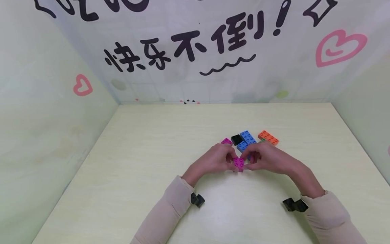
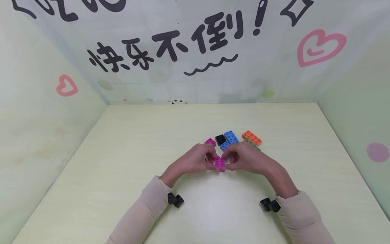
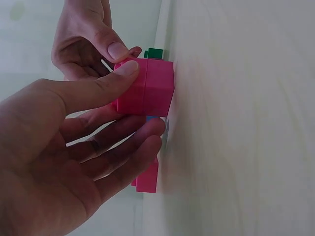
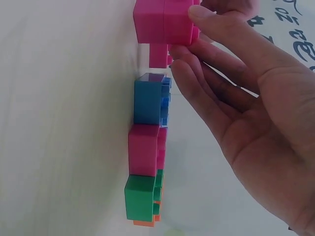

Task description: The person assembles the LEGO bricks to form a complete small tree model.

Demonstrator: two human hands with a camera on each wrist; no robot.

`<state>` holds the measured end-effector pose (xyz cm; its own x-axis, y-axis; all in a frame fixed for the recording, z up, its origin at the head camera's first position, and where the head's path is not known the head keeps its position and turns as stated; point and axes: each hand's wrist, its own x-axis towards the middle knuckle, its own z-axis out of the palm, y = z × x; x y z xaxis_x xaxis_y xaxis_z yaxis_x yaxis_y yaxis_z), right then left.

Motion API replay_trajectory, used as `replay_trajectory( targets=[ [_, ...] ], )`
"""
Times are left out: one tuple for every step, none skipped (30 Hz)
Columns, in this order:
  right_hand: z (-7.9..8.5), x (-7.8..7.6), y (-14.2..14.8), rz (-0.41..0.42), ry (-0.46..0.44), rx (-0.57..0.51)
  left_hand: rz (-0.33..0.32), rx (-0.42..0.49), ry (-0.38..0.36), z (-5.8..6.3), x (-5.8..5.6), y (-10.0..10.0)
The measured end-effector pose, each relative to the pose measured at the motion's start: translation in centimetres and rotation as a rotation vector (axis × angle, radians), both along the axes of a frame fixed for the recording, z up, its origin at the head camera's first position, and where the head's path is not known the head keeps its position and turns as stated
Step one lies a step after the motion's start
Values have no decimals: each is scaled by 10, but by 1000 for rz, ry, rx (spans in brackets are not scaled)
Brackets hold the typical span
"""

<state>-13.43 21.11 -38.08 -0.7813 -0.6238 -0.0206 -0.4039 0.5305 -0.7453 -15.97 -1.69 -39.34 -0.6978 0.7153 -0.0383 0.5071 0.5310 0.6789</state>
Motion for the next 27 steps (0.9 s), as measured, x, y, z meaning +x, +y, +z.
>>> replay_trajectory(
  targets=[
    [0,0,0,1,2,0,4,-6,-2,1,1,0],
    [-1,0,0,2,3,-1,7,-12,-3,2,1,0],
    [-1,0,0,1,7,1,10,-17,-3,2,1,1],
    [-1,0,0,1,9,4,11,-20,-4,3,1,1],
    [-1,0,0,2,10,10,10,-23,-5,3,1,0],
    [-1,0,-1,0,14,18,6,-25,-4,3,1,0],
    [-1,1,-2,0,21,28,-1,-27,3,3,1,0],
    [-1,1,-3,3,34,40,-9,-30,10,3,1,0],
    [-1,1,-4,5,51,53,-16,-33,18,3,1,0],
    [-2,1,-6,7,68,66,-23,-34,22,2,1,0],
    [-2,2,-7,9,85,79,-29,-34,27,2,1,0],
    [-3,2,-8,8,102,88,-34,-31,26,1,1,0],
    [-4,2,-9,10,118,94,-38,-28,25,0,1,0],
    [-4,2,-9,10,131,100,-41,-22,15,0,1,0],
    [-5,2,-9,7,136,103,-45,-17,8,-1,0,0],
    [-6,2,-9,5,138,105,-49,-8,-7,-1,0,-1],
    [-6,3,-9,3,138,106,-50,5,-18,-2,-1,-3],
    [-7,3,-9,0,137,107,-43,20,-34,-2,-2,-4],
    [-7,3,-9,-3,135,109,-28,40,-52,-1,-4,-7],
    [-7,3,-9,-6,134,115,0,64,-61,-1,-6,-10],
    [-7,3,-9,-10,131,119,48,84,-63,0,-8,-13],
    [-7,3,-9,-14,129,126,112,105,-61,1,-10,-15],
    [-6,3,-9,-19,127,133,191,118,-42,1,-12,-18],
    [-6,2,-9,-23,126,140,275,118,-14,1,-14,-19],
    [-6,2,-9,-25,125,144,356,108,13,1,-15,-20],
    [-6,2,-10,-26,129,148,432,83,39,0,-17,-19],
    [-6,2,-10,-26,134,146,497,51,58,-1,-17,-18]
  ],
)
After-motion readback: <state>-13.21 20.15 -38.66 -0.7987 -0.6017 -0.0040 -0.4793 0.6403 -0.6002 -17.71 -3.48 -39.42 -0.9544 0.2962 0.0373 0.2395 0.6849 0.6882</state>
